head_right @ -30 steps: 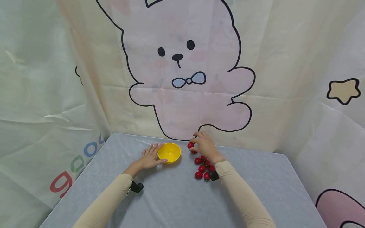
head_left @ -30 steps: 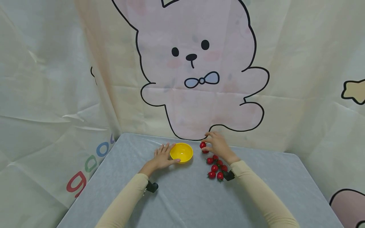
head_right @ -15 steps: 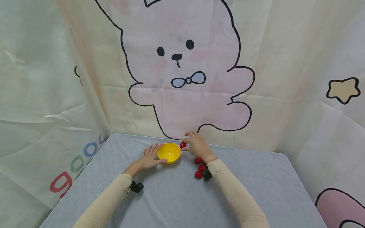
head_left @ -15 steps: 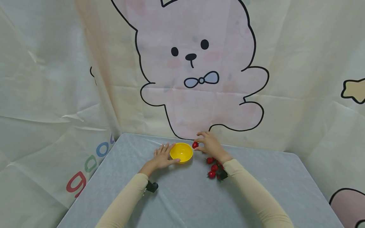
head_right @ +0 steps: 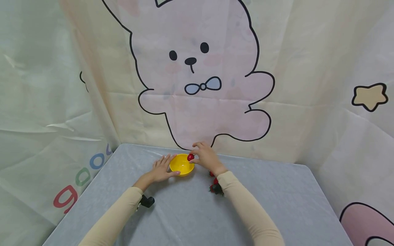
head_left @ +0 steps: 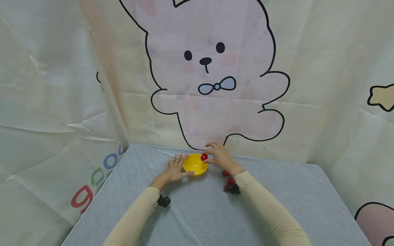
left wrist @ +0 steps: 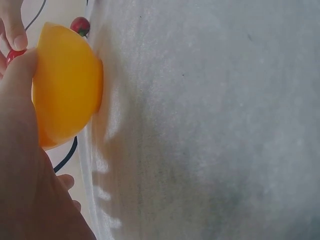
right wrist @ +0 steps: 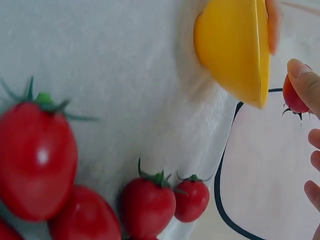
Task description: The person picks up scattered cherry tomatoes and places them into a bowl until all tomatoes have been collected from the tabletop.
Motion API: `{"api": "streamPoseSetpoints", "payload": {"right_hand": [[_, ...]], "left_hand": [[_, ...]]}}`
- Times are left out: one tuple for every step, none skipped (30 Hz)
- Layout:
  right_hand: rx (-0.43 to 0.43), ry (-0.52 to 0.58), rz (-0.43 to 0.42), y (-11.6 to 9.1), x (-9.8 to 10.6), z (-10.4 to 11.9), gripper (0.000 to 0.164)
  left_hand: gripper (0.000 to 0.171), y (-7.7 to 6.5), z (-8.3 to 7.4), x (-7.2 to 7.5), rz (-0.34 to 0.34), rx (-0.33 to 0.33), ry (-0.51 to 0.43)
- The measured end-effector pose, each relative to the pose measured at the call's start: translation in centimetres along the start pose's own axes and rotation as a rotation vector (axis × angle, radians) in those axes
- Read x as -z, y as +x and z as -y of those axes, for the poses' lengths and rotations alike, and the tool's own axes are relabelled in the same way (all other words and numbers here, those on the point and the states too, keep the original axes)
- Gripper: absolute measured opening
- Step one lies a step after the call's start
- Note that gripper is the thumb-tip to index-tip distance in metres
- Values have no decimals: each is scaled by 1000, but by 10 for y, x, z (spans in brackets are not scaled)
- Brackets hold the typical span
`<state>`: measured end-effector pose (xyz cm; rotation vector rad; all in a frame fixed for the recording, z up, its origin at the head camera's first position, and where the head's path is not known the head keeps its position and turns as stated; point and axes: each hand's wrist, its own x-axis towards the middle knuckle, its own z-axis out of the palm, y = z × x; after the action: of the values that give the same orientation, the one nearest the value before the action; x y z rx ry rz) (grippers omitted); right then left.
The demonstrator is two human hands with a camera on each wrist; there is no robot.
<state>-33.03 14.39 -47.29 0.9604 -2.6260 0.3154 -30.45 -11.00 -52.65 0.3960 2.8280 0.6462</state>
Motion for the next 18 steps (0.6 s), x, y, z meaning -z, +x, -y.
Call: {"api": "streamPoseSetpoints", "payload": {"right_hand": [[0,4,5,1,0,1,36],[2,10,9,2,-1,3,37],[3,15,15,2,-2,4,37],[5,19,18,3,-3,5,38],[5,17,23,4,-4,6,38],[4,20,26,4,-5,6,39],[6,16,29,5,-7,7,40],[8,14,32,5,-8,8,41],[9,10,37,6,-10,8,41],[8,7,46,6,-11,9,42],[5,7,54,7,-12,9,42],[1,5,62,7,-14,10,42],[-4,2,70,8,-15,11,42],[-11,1,78,8,-16,11,42],[-19,-4,84,9,-17,12,43],[-24,-3,89,9,-18,13,43],[-27,-1,89,9,-19,13,42],[-32,8,91,9,-20,14,42]], "left_hand": [[95,0,0,0,0,-1,-1],[95,0,0,0,0,-1,-1],[95,0,0,0,0,-1,-2],[95,0,0,0,-1,-2,-2],[95,0,0,0,0,-2,-1],[95,0,0,0,1,-3,-3],[95,0,0,0,2,-5,-2],[96,0,0,0,3,-5,0],[96,0,0,0,2,-8,-2],[96,0,0,0,1,-11,-3],[96,0,0,0,-1,-14,-4],[97,-1,0,0,1,-14,-2],[97,-1,0,0,2,-15,-1],[97,-1,0,0,2,-15,-1],[97,-1,0,0,2,-16,-2],[97,-1,0,0,5,-15,-1],[97,-1,0,0,6,-15,-1],[97,-1,0,0,8,-14,-2]]}}
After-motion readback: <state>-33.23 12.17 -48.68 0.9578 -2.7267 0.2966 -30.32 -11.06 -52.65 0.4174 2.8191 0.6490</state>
